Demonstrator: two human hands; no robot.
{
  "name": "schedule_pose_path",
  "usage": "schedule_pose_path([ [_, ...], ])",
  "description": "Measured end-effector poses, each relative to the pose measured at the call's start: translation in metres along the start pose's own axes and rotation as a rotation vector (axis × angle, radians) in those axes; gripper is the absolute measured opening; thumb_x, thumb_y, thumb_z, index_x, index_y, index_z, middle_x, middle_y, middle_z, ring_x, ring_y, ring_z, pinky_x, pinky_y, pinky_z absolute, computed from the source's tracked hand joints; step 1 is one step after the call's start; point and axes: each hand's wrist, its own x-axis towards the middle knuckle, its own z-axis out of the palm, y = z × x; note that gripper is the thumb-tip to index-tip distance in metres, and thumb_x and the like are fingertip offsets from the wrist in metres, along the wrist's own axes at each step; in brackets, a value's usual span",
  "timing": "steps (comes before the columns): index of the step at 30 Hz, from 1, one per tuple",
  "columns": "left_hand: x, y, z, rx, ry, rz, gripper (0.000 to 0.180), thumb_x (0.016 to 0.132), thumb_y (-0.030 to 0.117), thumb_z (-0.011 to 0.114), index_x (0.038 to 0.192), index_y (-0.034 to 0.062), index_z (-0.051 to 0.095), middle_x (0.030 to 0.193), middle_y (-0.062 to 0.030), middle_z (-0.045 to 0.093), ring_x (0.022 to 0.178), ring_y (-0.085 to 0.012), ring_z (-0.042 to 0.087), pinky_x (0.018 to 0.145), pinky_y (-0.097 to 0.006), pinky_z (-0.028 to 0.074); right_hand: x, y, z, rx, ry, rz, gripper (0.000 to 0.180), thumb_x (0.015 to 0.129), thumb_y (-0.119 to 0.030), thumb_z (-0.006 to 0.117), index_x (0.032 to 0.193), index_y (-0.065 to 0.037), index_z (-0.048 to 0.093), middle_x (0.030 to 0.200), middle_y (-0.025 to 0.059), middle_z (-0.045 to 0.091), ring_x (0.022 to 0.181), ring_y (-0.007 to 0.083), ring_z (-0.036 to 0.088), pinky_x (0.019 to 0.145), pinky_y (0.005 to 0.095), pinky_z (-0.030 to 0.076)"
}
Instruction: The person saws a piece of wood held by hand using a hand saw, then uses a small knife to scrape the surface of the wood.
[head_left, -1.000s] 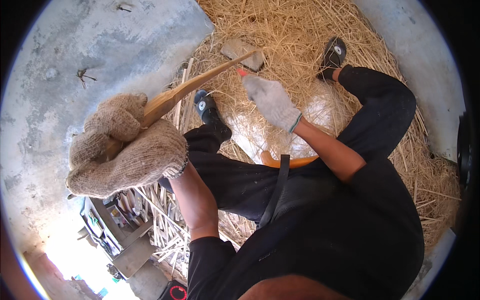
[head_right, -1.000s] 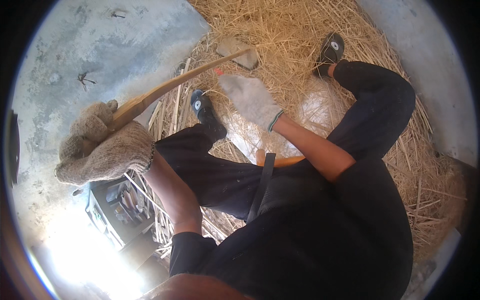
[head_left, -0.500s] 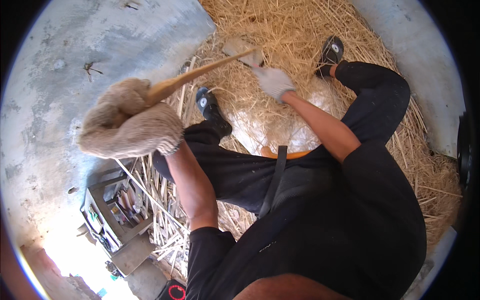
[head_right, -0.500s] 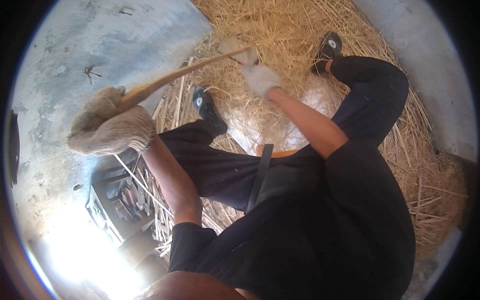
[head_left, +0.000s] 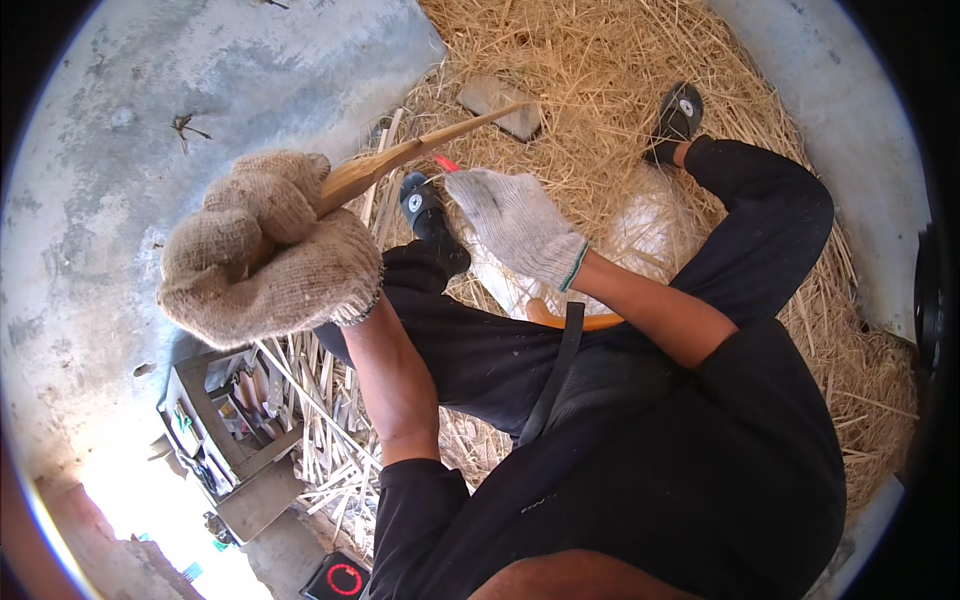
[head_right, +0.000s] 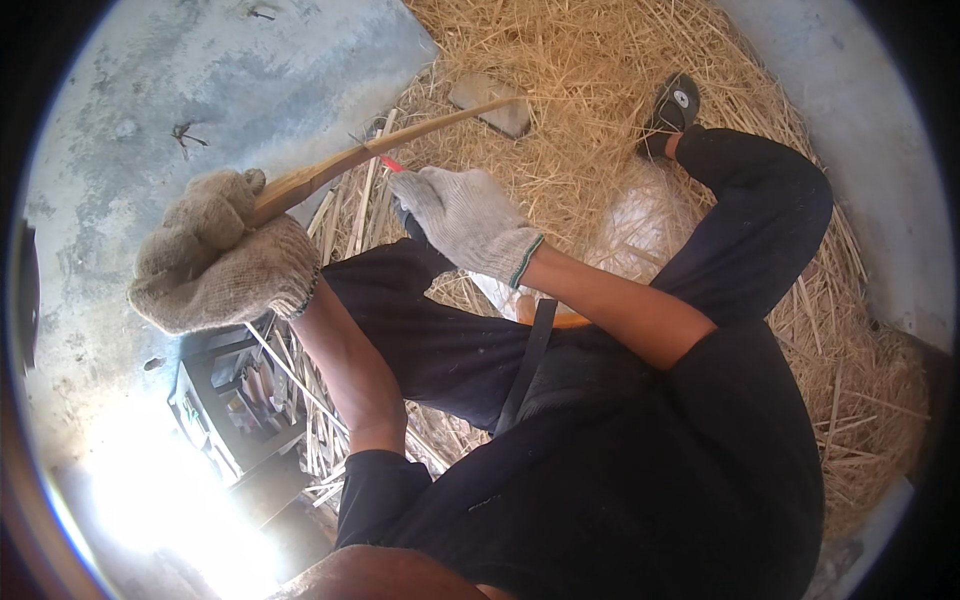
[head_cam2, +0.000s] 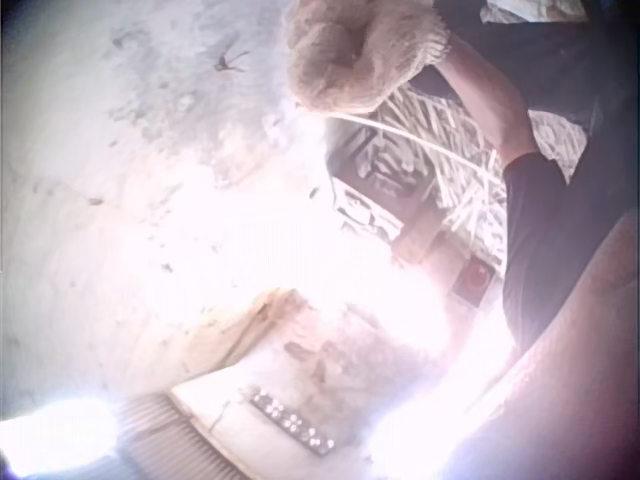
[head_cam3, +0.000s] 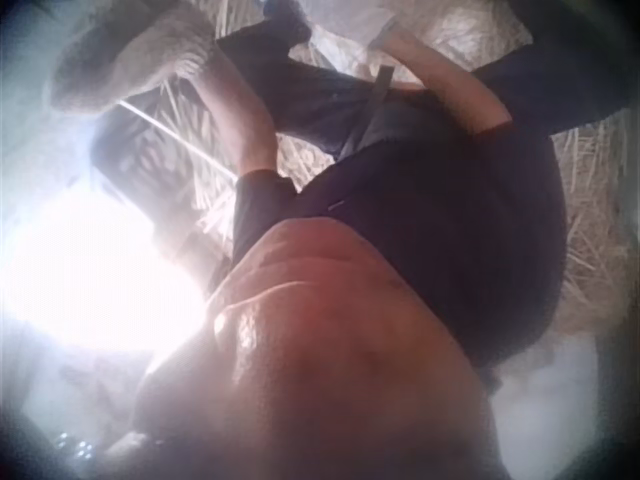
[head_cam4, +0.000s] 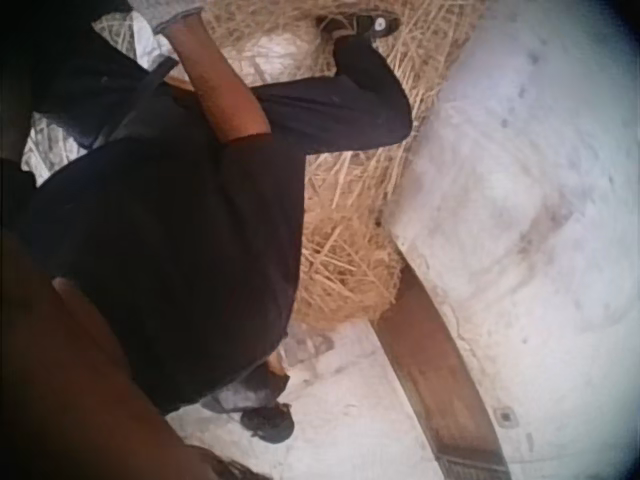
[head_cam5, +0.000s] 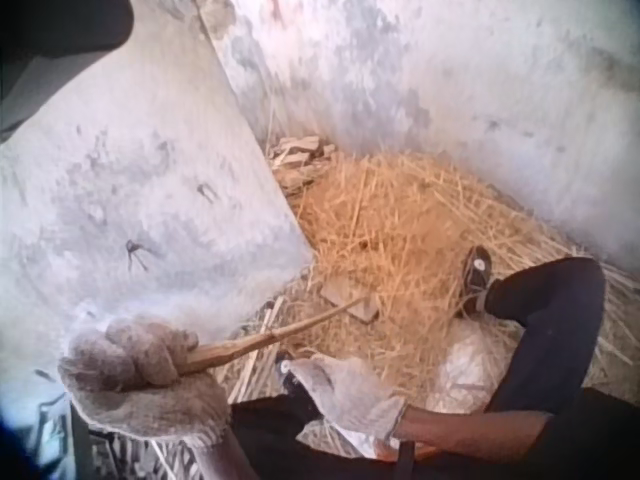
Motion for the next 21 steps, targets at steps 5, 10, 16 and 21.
schedule_pose_path([
  [5, 0.003, 0.009, 0.006, 0.012, 0.026, -0.013, 0.041, 0.102, 0.031, 0.048, 0.063, 0.0183, 0.042, 0.05, 0.0046, 0.034, 0.042, -0.0073, 0.034, 0.039, -0.027, 0.031, -0.006, 0.044, 0.007, -0.337, 0.119, -0.091, 0.046, 0.102, -0.043, 0.054, 0.09, 0.0, 0.064, 0.067, 0.0243, 0.06, 0.064, 0.0445, 0.062, 0.055, 0.0466, 0.047],
  [10, 0.006, 0.005, -0.014, -0.031, 0.06, -0.088, 0.035, 0.1, 0.028, 0.043, 0.071, 0.0127, 0.054, 0.052, -0.0022, 0.04, 0.043, -0.0133, 0.038, 0.041, -0.034, 0.037, 0.011, 0.037, -0.002, -0.397, 0.106, -0.022, 0.049, 0.102, -0.044, 0.053, 0.088, 0.001, 0.064, 0.068, 0.0267, 0.06, 0.067, 0.0476, 0.061, 0.057, 0.0494, 0.046],
  [16, 0.005, -0.003, -0.014, 0.059, 0.19, -0.045, 0.037, 0.101, 0.035, 0.047, 0.076, 0.0087, 0.056, 0.056, -0.0044, 0.047, 0.045, -0.0163, 0.04, 0.042, -0.035, 0.041, -0.008, 0.002, 0.004, -0.235, 0.101, -0.123, 0.053, 0.103, -0.045, 0.051, 0.089, 0.004, 0.065, 0.073, 0.029, 0.061, 0.07, 0.0487, 0.061, 0.059, 0.049, 0.047],
  [21, -0.001, 0.004, 0.0, 0.024, -0.096, 0.032, 0.037, 0.098, 0.04, 0.059, 0.083, 0.0061, 0.057, 0.057, -0.0056, 0.049, 0.047, -0.0167, 0.044, 0.044, -0.035, 0.045, 0.009, 0.014, 0.002, -0.323, 0.097, -0.058, 0.053, 0.103, -0.045, 0.051, 0.09, 0.004, 0.066, 0.076, 0.0284, 0.063, 0.072, 0.0477, 0.063, 0.06, 0.0486, 0.049],
])
